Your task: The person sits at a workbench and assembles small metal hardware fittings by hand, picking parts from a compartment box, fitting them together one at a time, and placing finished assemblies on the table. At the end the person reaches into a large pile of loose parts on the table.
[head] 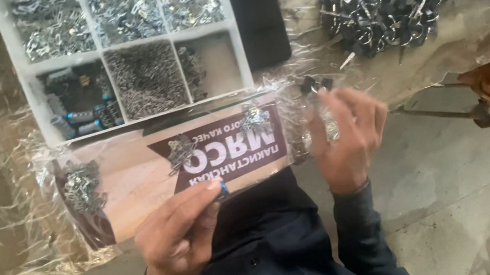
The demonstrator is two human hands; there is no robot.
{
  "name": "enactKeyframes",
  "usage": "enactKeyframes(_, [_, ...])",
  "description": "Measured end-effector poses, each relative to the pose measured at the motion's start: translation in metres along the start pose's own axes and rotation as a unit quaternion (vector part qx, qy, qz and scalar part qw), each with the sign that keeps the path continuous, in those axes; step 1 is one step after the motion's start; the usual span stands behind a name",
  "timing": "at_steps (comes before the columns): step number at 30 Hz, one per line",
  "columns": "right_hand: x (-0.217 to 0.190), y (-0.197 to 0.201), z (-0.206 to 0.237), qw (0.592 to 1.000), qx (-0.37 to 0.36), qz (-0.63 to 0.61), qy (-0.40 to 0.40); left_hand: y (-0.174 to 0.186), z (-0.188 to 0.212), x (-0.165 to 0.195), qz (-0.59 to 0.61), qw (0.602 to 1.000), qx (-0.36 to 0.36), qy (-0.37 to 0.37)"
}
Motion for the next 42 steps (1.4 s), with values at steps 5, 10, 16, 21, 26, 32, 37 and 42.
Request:
enactKeyframes(5, [0.029, -0.021, -0.015, 0.999, -0.027, 0.029, 0.037, -0.027, 0.015, -0.019, 0.092, 0.986, 0.007, 0.139])
enactKeyframes(10, [0.066, -0.008, 0.007, 0.889, -0.024, -0.344, -0.301, -0.043, 0.012, -0.021, 0.165, 0.963, 0.034, 0.212])
enactKeyframes(16, [-0.002, 0.012, 0.018, 0.834, -0.069, -0.508, -0.204, -0.045, -0.006, 0.009, 0.107, 0.987, 0.005, 0.116])
enactKeyframes(21, [-0.025, 0.004, 0.011, 0.827, -0.116, -0.515, -0.193, -0.028, -0.007, 0.016, 0.095, 0.990, 0.023, 0.105])
enactKeyframes(26, [-0.041, 0.003, 0.005, 0.839, -0.150, -0.498, -0.160, -0.014, -0.002, 0.007, 0.141, 0.978, 0.025, 0.151])
enactKeyframes(32, [-0.064, 0.006, -0.004, 0.844, -0.159, -0.495, -0.132, -0.001, 0.000, 0.013, 0.097, 0.991, 0.024, 0.083])
enactKeyframes(37, [-0.099, -0.009, -0.001, 0.818, -0.167, -0.522, -0.173, 0.023, -0.002, 0.007, 0.092, 0.989, 0.071, 0.088])
enactKeyframes(42, [-0.124, -0.005, -0.012, 0.844, -0.181, -0.499, -0.080, 0.044, 0.002, 0.001, 0.089, 0.989, 0.067, 0.101])
Point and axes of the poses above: each hand's wrist, its own z-axis away from the middle knuckle, its own y-axis out of the back of the hand, x = y × z, the point moved 9 cm from there along -z, towards the middle knuckle, and after that the axes turned 13 degrees about x, right-handed, at the moved point
